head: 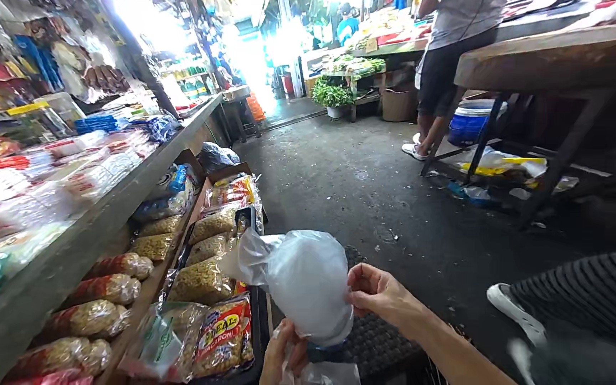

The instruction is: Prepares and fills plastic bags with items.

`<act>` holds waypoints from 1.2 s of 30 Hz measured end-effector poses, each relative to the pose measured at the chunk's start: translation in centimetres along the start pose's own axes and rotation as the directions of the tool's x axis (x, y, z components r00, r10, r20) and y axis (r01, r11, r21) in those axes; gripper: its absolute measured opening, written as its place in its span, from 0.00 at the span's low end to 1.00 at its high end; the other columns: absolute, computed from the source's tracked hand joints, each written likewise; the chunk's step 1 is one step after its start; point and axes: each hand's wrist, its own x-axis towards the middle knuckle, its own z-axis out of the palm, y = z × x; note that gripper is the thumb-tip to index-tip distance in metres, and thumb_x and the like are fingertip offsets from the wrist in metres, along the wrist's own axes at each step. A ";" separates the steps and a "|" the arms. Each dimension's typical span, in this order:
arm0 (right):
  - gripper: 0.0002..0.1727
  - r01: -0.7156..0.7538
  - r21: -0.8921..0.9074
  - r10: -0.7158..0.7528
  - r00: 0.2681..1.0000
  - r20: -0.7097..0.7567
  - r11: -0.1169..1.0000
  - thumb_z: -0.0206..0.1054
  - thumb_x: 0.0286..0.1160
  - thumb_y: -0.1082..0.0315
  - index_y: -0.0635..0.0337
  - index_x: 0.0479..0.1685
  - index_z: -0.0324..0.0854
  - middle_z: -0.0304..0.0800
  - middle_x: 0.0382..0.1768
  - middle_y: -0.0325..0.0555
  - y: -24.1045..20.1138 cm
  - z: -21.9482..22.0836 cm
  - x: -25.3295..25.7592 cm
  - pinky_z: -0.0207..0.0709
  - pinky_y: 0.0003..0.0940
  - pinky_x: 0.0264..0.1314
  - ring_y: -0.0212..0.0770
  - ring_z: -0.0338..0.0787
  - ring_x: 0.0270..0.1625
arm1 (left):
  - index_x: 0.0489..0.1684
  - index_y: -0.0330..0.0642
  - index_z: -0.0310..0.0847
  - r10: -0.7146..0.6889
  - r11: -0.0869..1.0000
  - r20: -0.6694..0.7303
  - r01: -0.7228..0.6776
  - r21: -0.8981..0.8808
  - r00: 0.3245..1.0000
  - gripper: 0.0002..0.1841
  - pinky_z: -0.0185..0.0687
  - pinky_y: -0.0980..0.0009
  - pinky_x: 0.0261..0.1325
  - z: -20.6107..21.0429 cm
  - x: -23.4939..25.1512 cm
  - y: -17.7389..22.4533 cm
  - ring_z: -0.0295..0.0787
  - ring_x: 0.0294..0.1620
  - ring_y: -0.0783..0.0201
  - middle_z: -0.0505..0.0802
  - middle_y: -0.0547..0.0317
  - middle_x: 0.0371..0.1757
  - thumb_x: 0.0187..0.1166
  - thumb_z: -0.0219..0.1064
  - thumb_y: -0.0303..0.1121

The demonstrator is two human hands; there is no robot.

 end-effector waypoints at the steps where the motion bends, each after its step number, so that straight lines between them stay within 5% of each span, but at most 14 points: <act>1: 0.13 -0.001 -0.065 0.000 1.000 -0.018 0.998 0.69 0.67 0.83 0.64 0.47 0.76 0.88 0.32 0.40 0.2 -0.1 0.1 0.88 0.28 0.37 0.32 0.90 0.30 | 0.27 0.54 0.86 0.015 0.997 -0.080 -0.009 0.076 0.997 0.20 0.66 0.85 0.18 0.2 -0.1 -0.1 0.71 0.12 0.82 0.81 0.74 0.13 0.87 0.48 0.34; 3: 0.11 -0.026 -0.193 0.018 0.999 -0.043 0.981 0.68 0.68 0.81 0.66 0.47 0.78 0.87 0.33 0.41 1.2 -0.1 0.5 0.87 0.29 0.37 0.32 0.89 0.30 | 0.31 0.45 0.82 0.075 0.973 -0.279 -0.009 0.231 0.957 0.18 0.69 0.84 0.18 0.8 0.1 -0.3 0.72 0.12 0.81 0.83 0.70 0.15 0.87 0.45 0.26; 6: 0.08 -0.075 -0.292 0.053 0.995 -0.084 0.953 0.67 0.70 0.79 0.68 0.46 0.80 0.87 0.35 0.46 4.0 -0.1 1.8 0.85 0.34 0.40 0.35 0.88 0.33 | 0.37 0.34 0.80 0.186 0.918 -0.448 0.007 0.396 0.874 0.10 0.81 0.82 0.28 1.1 0.9 -1.1 0.84 0.20 0.77 0.91 0.63 0.22 0.85 0.52 0.19; 10: 0.06 -0.092 -0.177 0.078 0.993 -0.086 0.980 0.64 0.72 0.81 0.67 0.45 0.79 0.86 0.34 0.43 4.4 -0.1 1.9 0.86 0.30 0.41 0.33 0.88 0.33 | 0.39 0.36 0.79 0.199 0.937 -0.432 -0.041 0.347 0.880 0.10 0.83 0.82 0.31 0.3 1.1 -1.7 0.87 0.24 0.76 0.93 0.62 0.25 0.86 0.51 0.18; 14: 0.08 -0.094 0.265 0.104 0.994 -0.021 0.960 0.61 0.71 0.83 0.61 0.39 0.78 0.89 0.30 0.40 5.0 -0.6 1.2 0.88 0.30 0.43 0.33 0.90 0.32 | 0.41 0.47 0.79 0.186 0.982 -0.321 -0.160 0.103 0.929 0.17 0.81 0.83 0.29 -1.7 0.9 -2.8 0.85 0.23 0.79 0.90 0.68 0.25 0.90 0.42 0.28; 16: 0.07 -0.097 0.318 0.110 0.994 -0.024 0.943 0.60 0.72 0.82 0.60 0.39 0.78 0.90 0.30 0.40 5.5 -0.5 1.0 0.88 0.30 0.42 0.34 0.90 0.31 | 0.39 0.50 0.79 0.158 0.987 -0.270 -0.163 0.005 0.950 0.20 0.77 0.85 0.26 -1.6 0.7 -3.0 0.81 0.20 0.81 0.89 0.70 0.23 0.92 0.38 0.30; 19: 0.06 -0.091 0.115 0.098 0.994 -0.056 0.989 0.63 0.73 0.82 0.62 0.40 0.78 0.87 0.29 0.38 5.5 -0.2 1.3 0.85 0.27 0.37 0.31 0.88 0.29 | 0.38 0.49 0.77 0.073 0.994 -0.282 -0.046 0.102 0.956 0.20 0.72 0.85 0.21 -1.8 1.3 -2.7 0.76 0.15 0.80 0.86 0.70 0.18 0.92 0.35 0.29; 23: 0.05 -0.119 -0.175 0.125 0.992 0.026 0.977 0.64 0.73 0.79 0.65 0.44 0.79 0.85 0.31 0.39 3.9 -0.9 1.9 0.83 0.26 0.38 0.30 0.85 0.30 | 0.41 0.39 0.80 0.124 0.910 -0.354 0.036 0.412 0.927 0.10 0.83 0.80 0.30 -1.1 1.4 -1.0 0.85 0.23 0.77 0.91 0.65 0.25 0.85 0.51 0.21; 25: 0.12 -0.066 -0.302 0.084 0.995 0.046 0.951 0.71 0.71 0.74 0.66 0.51 0.80 0.87 0.38 0.44 2.7 -2.0 1.9 0.82 0.32 0.42 0.33 0.87 0.35 | 0.46 0.35 0.81 0.165 0.792 -0.313 0.063 0.607 0.935 0.06 0.85 0.76 0.40 -1.4 1.0 1.4 0.88 0.33 0.76 0.91 0.64 0.32 0.76 0.64 0.19; 28: 0.45 0.263 -0.277 -0.258 0.965 0.053 0.924 0.84 0.51 0.54 0.62 0.74 0.72 0.83 0.66 0.45 1.2 -2.7 1.4 0.83 0.36 0.62 0.36 0.86 0.63 | 0.70 0.34 0.75 0.261 0.707 -0.138 -0.092 0.701 0.955 0.33 0.88 0.76 0.50 -1.4 1.0 4.9 0.89 0.45 0.75 0.91 0.64 0.53 0.62 0.80 0.32; 31: 0.68 0.611 -0.214 -0.585 0.792 0.176 0.762 0.81 0.52 0.34 0.71 0.89 0.52 0.69 0.85 0.52 0.3 -0.9 2.3 0.68 0.34 0.84 0.34 0.69 0.85 | 0.82 0.28 0.60 0.297 0.599 -0.009 -0.179 0.781 0.955 0.60 0.85 0.80 0.57 1.0 2.1 6.6 0.87 0.52 0.82 0.88 0.61 0.64 0.48 0.87 0.55; 33: 0.73 0.627 -0.183 -0.589 0.777 0.221 0.758 0.83 0.48 0.36 0.76 0.89 0.46 0.69 0.84 0.56 0.5 0.5 2.7 0.67 0.28 0.84 0.29 0.70 0.83 | 0.76 0.23 0.60 0.267 0.570 0.040 -0.191 0.799 0.963 0.59 0.85 0.77 0.64 1.8 3.0 6.1 0.87 0.58 0.79 0.89 0.56 0.61 0.45 0.88 0.53; 36: 0.73 0.502 -0.203 -0.459 0.859 0.225 0.840 0.88 0.38 0.40 0.81 0.84 0.51 0.82 0.69 0.55 2.2 1.2 3.8 0.75 0.22 0.73 0.23 0.82 0.68 | 0.70 0.20 0.64 0.289 0.558 0.104 -0.256 0.789 0.951 0.59 0.83 0.78 0.65 0.8 3.8 4.8 0.87 0.58 0.80 0.89 0.57 0.58 0.45 0.87 0.60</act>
